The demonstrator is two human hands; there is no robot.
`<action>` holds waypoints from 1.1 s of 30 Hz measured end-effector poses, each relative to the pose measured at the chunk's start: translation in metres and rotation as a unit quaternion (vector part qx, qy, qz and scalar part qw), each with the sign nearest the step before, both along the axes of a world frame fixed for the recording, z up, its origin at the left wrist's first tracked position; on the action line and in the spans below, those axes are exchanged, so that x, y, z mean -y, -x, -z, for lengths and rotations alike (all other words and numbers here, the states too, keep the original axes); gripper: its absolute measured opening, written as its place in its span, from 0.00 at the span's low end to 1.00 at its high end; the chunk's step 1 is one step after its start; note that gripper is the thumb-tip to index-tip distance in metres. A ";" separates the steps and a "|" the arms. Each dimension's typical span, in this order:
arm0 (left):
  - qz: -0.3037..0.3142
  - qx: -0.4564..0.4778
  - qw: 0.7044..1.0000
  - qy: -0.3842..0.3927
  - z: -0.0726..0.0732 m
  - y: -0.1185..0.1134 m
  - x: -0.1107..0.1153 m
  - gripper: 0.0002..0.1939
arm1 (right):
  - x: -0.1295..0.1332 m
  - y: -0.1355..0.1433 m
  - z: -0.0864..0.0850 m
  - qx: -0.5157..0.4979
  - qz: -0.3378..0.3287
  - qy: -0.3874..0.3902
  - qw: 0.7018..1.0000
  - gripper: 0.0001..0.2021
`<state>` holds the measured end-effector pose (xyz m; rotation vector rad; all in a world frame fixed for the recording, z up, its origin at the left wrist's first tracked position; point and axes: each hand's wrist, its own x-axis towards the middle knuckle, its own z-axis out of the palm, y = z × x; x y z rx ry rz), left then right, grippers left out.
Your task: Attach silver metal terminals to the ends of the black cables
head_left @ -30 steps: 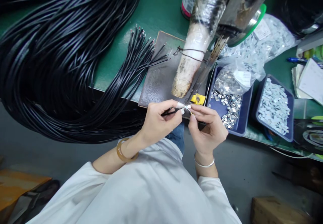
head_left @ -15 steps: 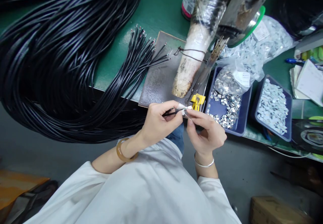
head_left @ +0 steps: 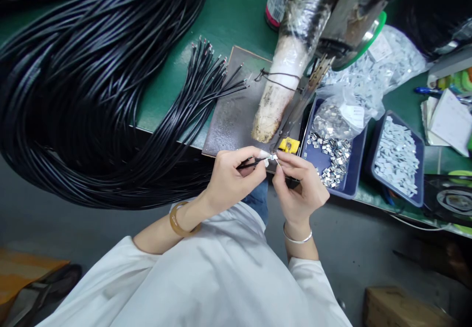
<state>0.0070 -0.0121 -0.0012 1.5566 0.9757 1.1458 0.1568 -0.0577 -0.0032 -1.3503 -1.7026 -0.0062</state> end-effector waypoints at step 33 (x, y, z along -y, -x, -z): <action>-0.035 -0.030 0.999 -0.019 -0.004 -0.003 -0.003 0.05 | -0.003 0.004 0.000 -0.025 0.000 -0.010 1.000 0.10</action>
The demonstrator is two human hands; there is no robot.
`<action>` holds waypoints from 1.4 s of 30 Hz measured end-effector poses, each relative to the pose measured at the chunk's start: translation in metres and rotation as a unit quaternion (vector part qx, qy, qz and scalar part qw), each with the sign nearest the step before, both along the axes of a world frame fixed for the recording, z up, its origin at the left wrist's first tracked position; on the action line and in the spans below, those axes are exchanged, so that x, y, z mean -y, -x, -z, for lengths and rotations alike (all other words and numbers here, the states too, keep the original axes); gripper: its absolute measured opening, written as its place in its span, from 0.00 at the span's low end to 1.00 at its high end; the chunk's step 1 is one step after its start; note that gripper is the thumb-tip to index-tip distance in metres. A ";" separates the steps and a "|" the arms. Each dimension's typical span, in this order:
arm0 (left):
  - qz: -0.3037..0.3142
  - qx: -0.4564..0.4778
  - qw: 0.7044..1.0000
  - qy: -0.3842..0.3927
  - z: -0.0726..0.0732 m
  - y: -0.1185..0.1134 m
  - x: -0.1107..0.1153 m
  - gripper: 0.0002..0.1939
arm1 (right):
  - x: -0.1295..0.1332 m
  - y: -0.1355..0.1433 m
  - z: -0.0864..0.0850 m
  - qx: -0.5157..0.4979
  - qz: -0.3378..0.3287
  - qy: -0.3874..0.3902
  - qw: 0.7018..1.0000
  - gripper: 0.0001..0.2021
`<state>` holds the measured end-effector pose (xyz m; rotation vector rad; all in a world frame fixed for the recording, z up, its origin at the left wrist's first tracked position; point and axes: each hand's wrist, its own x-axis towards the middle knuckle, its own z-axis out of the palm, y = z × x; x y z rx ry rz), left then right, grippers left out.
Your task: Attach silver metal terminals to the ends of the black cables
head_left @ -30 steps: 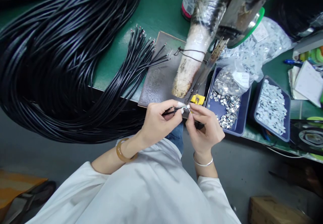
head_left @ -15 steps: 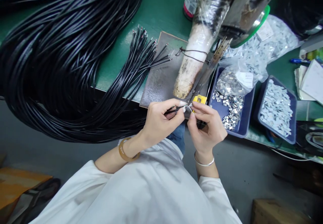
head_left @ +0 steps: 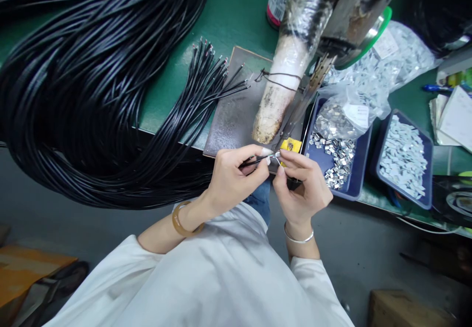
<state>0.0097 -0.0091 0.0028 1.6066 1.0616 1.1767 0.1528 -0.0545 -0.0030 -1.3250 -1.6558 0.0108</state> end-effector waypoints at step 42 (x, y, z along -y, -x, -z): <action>0.053 -0.006 0.998 -0.039 0.002 0.003 0.007 0.06 | 0.001 -0.007 -0.005 -0.051 -0.002 0.080 0.995 0.07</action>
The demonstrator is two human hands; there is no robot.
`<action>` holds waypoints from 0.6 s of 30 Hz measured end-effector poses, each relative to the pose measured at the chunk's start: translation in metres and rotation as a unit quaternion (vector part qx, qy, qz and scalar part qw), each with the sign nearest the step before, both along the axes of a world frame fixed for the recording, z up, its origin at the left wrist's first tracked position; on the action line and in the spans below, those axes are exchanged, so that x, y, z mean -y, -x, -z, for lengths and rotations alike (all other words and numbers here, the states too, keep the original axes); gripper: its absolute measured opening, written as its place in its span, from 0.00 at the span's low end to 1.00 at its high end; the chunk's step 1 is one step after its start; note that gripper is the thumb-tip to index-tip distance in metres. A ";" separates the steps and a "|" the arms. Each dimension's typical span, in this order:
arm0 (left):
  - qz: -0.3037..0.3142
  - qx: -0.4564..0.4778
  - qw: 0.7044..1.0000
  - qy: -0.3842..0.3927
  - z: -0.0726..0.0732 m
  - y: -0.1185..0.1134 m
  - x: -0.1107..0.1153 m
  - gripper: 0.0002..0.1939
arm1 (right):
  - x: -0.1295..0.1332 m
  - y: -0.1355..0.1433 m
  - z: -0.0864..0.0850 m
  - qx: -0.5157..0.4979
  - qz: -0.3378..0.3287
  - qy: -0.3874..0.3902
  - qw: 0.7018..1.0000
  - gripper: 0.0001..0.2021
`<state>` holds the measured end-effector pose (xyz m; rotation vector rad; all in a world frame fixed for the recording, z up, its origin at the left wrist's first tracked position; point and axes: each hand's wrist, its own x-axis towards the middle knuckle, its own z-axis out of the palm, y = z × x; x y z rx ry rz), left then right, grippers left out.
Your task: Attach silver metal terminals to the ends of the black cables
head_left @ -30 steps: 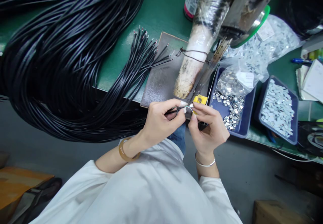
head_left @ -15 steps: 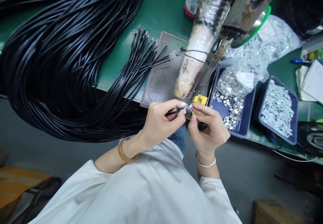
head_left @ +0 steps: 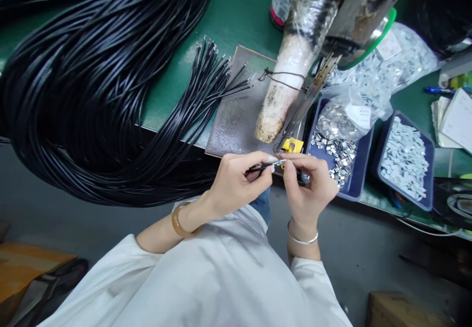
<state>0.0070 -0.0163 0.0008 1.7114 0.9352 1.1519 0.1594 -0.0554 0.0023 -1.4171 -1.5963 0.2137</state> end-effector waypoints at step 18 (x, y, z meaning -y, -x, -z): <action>0.042 0.117 0.958 0.258 -0.004 0.006 -0.008 0.08 | 0.006 0.006 0.008 0.137 0.025 -0.131 0.982 0.11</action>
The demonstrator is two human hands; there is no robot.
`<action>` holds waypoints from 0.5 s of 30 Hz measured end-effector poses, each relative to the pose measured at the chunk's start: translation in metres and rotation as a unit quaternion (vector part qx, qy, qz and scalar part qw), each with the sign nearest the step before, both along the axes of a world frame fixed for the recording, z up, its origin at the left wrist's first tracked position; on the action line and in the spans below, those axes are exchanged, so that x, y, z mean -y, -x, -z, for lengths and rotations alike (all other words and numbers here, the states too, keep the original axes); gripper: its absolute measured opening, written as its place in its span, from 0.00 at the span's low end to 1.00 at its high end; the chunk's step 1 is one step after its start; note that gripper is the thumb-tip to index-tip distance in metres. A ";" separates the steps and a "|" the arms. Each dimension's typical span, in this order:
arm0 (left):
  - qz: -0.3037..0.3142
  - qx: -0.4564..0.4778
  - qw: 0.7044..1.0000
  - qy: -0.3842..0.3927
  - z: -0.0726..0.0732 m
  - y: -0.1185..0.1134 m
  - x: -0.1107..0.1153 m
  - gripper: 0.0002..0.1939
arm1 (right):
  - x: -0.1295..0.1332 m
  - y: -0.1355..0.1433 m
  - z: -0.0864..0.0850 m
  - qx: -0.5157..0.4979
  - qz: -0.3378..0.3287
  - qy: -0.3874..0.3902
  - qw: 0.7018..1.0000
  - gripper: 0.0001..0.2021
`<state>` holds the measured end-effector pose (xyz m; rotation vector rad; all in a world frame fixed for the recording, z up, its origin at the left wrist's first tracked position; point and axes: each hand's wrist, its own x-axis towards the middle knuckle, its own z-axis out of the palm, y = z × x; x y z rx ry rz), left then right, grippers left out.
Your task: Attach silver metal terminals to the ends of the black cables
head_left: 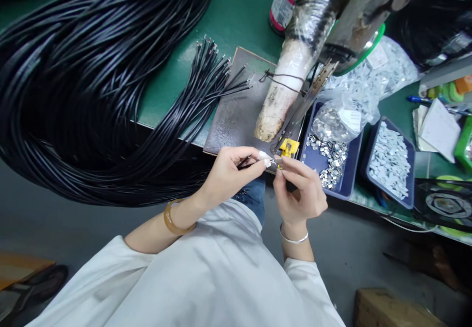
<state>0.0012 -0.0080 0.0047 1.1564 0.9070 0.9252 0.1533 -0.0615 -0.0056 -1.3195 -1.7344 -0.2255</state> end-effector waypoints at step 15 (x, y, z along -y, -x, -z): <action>-0.080 -0.038 0.993 -0.081 0.003 -0.014 -0.005 0.03 | -0.009 0.002 0.009 -0.055 0.005 0.007 0.998 0.12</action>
